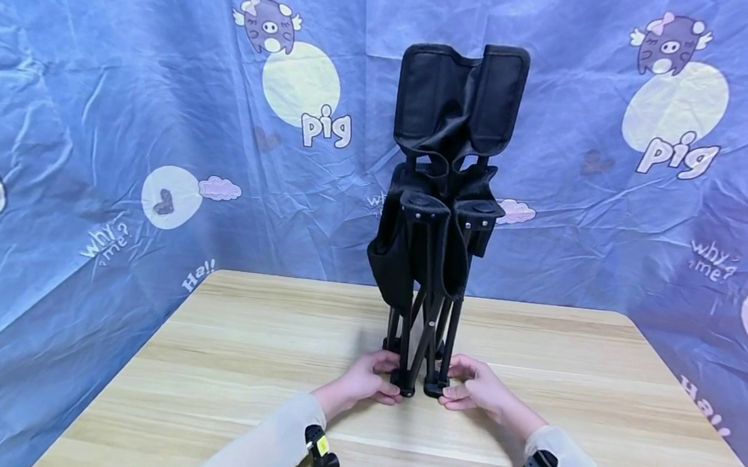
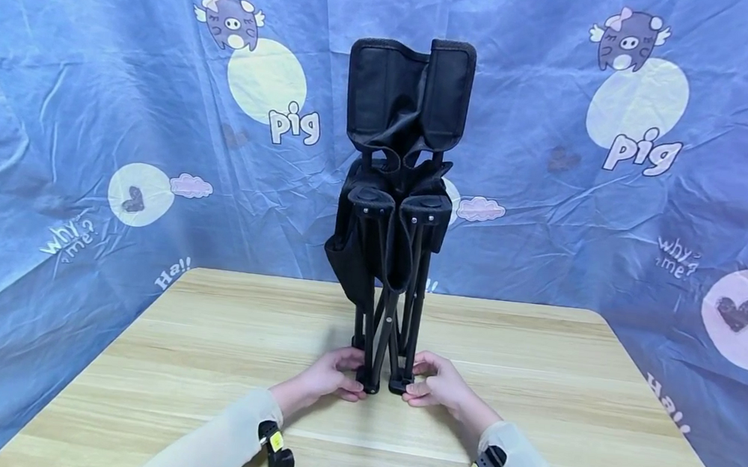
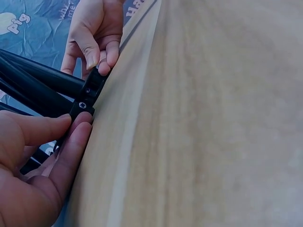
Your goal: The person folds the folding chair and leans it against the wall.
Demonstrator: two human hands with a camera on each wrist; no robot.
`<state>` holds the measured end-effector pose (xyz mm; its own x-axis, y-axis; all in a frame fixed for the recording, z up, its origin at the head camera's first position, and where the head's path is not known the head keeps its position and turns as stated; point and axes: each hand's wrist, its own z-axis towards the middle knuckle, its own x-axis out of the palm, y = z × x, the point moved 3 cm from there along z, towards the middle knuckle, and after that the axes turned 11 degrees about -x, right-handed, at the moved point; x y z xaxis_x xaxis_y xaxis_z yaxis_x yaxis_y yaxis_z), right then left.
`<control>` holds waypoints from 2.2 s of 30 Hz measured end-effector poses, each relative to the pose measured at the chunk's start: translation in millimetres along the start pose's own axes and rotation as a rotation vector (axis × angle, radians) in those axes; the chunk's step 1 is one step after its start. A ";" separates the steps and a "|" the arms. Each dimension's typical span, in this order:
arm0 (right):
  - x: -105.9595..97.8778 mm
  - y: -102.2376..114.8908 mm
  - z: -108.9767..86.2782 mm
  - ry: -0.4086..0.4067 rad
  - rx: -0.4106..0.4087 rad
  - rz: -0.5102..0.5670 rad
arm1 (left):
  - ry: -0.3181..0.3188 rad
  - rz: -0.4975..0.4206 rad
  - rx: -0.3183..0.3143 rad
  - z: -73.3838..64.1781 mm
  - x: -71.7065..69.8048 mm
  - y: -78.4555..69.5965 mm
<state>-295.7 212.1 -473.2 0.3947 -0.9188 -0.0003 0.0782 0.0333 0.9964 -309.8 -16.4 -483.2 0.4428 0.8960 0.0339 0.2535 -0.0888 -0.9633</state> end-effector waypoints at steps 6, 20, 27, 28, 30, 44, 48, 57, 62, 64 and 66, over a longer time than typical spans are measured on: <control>-1.9 -0.6 5.7 -0.008 0.005 0.005 | -0.021 0.003 -0.010 6.5 -2.3 -1.0; -5.0 -1.8 17.2 -0.057 0.022 0.007 | -0.042 -0.005 -0.019 22.9 -9.1 -1.8; -7.9 -3.8 25.3 -0.086 0.015 0.005 | -0.062 -0.008 -0.015 28.8 -10.6 -6.6; -8.4 -3.7 26.3 -0.087 0.013 0.006 | -0.065 -0.008 -0.013 29.4 -10.4 -7.6; -9.1 -3.8 27.9 -0.090 0.011 0.011 | -0.071 -0.012 -0.014 30.5 -10.4 -9.0; -9.9 -6.1 39.9 -0.169 0.025 0.031 | -0.072 -0.075 -0.015 41.4 -14.5 -11.1; -11.1 -7.2 43.2 -0.185 0.022 0.040 | -0.079 -0.084 -0.010 45.0 -15.9 -11.4; -12.7 -8.1 50.6 -0.217 0.012 0.042 | -0.120 -0.121 -0.010 51.8 -17.9 -14.2; -14.1 -8.4 54.9 -0.216 -0.002 0.046 | -0.134 -0.143 -0.001 54.6 -18.0 -14.6; -14.3 -8.5 55.8 -0.218 -0.005 0.042 | -0.136 -0.151 0.003 55.6 -18.0 -14.4; -14.4 -8.5 56.5 -0.220 -0.008 0.037 | -0.139 -0.158 0.009 56.7 -18.3 -14.2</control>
<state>-353.8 202.8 -476.9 0.1883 -0.9806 0.0552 0.0753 0.0705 0.9947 -370.2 -6.9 -485.3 0.2747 0.9500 0.1482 0.3025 0.0609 -0.9512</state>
